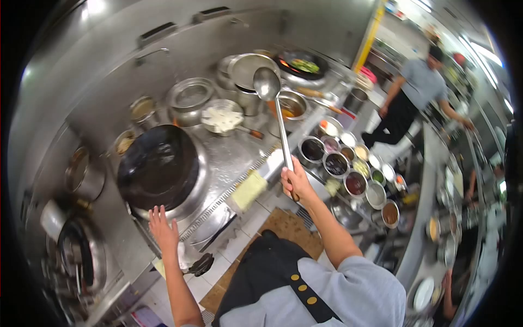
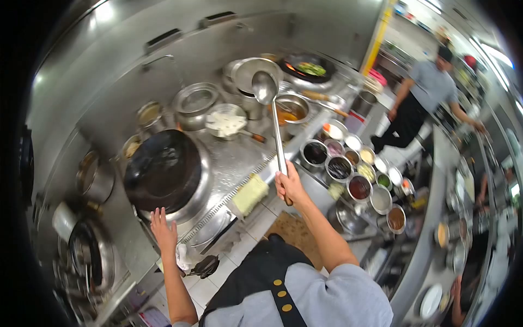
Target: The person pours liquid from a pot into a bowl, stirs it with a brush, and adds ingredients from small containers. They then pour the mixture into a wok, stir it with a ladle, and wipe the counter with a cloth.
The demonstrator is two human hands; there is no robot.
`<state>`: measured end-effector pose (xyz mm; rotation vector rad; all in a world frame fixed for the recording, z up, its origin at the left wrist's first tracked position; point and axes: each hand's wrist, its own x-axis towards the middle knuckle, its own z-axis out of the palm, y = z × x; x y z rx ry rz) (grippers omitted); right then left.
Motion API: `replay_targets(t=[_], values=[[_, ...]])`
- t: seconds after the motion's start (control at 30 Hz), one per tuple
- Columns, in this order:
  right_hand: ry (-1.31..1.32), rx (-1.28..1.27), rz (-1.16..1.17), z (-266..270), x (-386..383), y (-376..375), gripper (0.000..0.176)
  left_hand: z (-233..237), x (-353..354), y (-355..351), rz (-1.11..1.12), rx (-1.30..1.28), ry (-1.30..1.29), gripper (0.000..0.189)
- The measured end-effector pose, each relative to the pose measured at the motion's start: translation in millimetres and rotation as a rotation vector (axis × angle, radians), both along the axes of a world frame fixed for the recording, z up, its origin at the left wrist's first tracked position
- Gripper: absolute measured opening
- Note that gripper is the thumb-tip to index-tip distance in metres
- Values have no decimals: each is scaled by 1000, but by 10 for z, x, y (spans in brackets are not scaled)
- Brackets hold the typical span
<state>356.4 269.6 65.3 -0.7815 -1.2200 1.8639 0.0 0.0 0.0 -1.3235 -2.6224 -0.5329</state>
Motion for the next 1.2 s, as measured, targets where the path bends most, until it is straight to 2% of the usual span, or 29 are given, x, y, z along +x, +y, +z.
replay_targets(t=[0.07, 0.1, 0.2, 0.23, 0.3, 0.4, 0.57, 0.67, 0.77, 0.83, 0.87, 0.9, 0.97, 1.03, 1.13, 1.17, 1.2], values=[[64, -51, -118, 128, 206, -33, 47, 6, -102, 217, -46, 3, 9, 66], [91, -100, -181, 94, 397, -373, 37, 0, -54, -27, -75, -23, 22, 66], [-13, -144, -314, 83, 806, -497, 22, -32, 40, -43, -78, 27, 13, 64], [-60, -176, -337, 25, 901, -490, 36, -11, 45, -39, -81, 28, 13, 64], [-239, -164, -368, -116, 1091, -429, 29, 10, 75, -19, -80, 39, 4, 66], [-356, -211, -344, -269, 1292, -382, 24, 37, 41, -20, -85, 22, 5, 67], [-433, -222, -337, -544, 1374, -342, 23, 39, 22, -53, -111, 4, 12, 69], [-462, -242, -344, -521, 1338, -362, 23, 62, 75, -60, -99, -28, 7, 69], [-444, -280, -349, -552, 1321, -324, 19, 68, 79, -66, -83, -52, -1, 68], [-85, -392, -377, -529, 1296, -312, 15, 56, 68, -84, -77, -51, -9, 68], [-7, -414, -392, -517, 1283, -329, 9, 48, 66, -92, -93, -34, 7, 69], [-14, -412, -384, -446, 1272, -381, 9, 38, 67, -96, -109, -16, 23, 69], [165, -380, -375, -268, 1241, -546, 9, 37, 67, -108, -104, -20, 20, 70], [148, -321, -297, -42, 1235, -689, 9, 34, 42, -103, -79, -20, 23, 70], [128, -314, -145, 321, 1091, -884, 10, -15, -45, -149, -181, 67, 18, 71], [166, -332, -78, 434, 975, -958, 17, 21, -59, -157, -193, 92, 3, 70], [174, -323, -14, 545, 831, -1052, 37, 28, -46, -185, -156, 107, 12, 69]])
